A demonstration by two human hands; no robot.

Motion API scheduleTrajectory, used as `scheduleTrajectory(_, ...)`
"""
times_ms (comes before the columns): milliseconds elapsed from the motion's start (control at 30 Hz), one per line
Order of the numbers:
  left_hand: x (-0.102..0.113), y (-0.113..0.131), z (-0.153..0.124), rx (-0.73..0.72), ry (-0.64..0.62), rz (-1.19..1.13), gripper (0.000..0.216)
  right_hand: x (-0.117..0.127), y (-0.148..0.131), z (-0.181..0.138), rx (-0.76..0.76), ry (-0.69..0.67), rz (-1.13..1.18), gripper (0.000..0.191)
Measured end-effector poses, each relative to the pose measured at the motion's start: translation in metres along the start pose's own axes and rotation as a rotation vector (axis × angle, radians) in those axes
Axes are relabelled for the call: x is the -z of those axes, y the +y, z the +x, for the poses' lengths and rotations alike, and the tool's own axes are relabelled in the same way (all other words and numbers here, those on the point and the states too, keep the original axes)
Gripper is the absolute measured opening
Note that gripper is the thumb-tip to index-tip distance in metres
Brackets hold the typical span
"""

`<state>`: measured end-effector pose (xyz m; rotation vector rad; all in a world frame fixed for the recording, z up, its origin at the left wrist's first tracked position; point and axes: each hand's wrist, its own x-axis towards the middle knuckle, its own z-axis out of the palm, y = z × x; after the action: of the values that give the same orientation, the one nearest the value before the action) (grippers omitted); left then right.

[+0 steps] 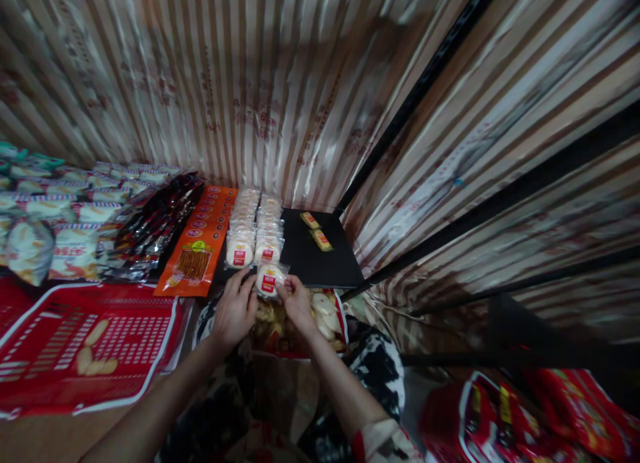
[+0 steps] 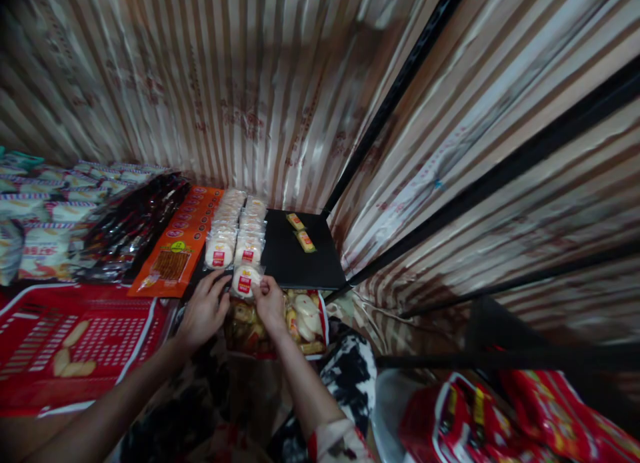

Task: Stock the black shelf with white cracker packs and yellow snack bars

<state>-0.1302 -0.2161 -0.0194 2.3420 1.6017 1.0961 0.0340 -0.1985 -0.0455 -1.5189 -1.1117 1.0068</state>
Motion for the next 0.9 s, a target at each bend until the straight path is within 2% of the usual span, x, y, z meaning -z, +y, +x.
scheduleTrajectory(233,-0.030,-0.011,0.005,-0.042,-0.130,0.015,0.036,-0.017,0.001,0.045,-0.036,0.037,-0.060,0.012)
scheduleTrajectory(467,-0.061,-0.020,0.007,-0.035,-0.157,0.069,0.039,-0.019,0.007,0.063,0.043,0.096,-0.255,0.009)
scheduleTrajectory(633,-0.073,-0.022,0.002,-0.044,-0.063,0.085,0.041,-0.016,0.010,0.060,0.142,0.150,-0.431,0.020)
scheduleTrajectory(733,-0.074,-0.022,0.002,-0.073,-0.050,0.094,0.041,-0.018,0.008,0.058,0.172,0.163,-0.527,0.023)
scheduleTrajectory(900,-0.075,-0.018,0.005,-0.087,-0.030,0.106,0.040,-0.021,0.007,0.061,0.213,0.161,-0.515,0.047)
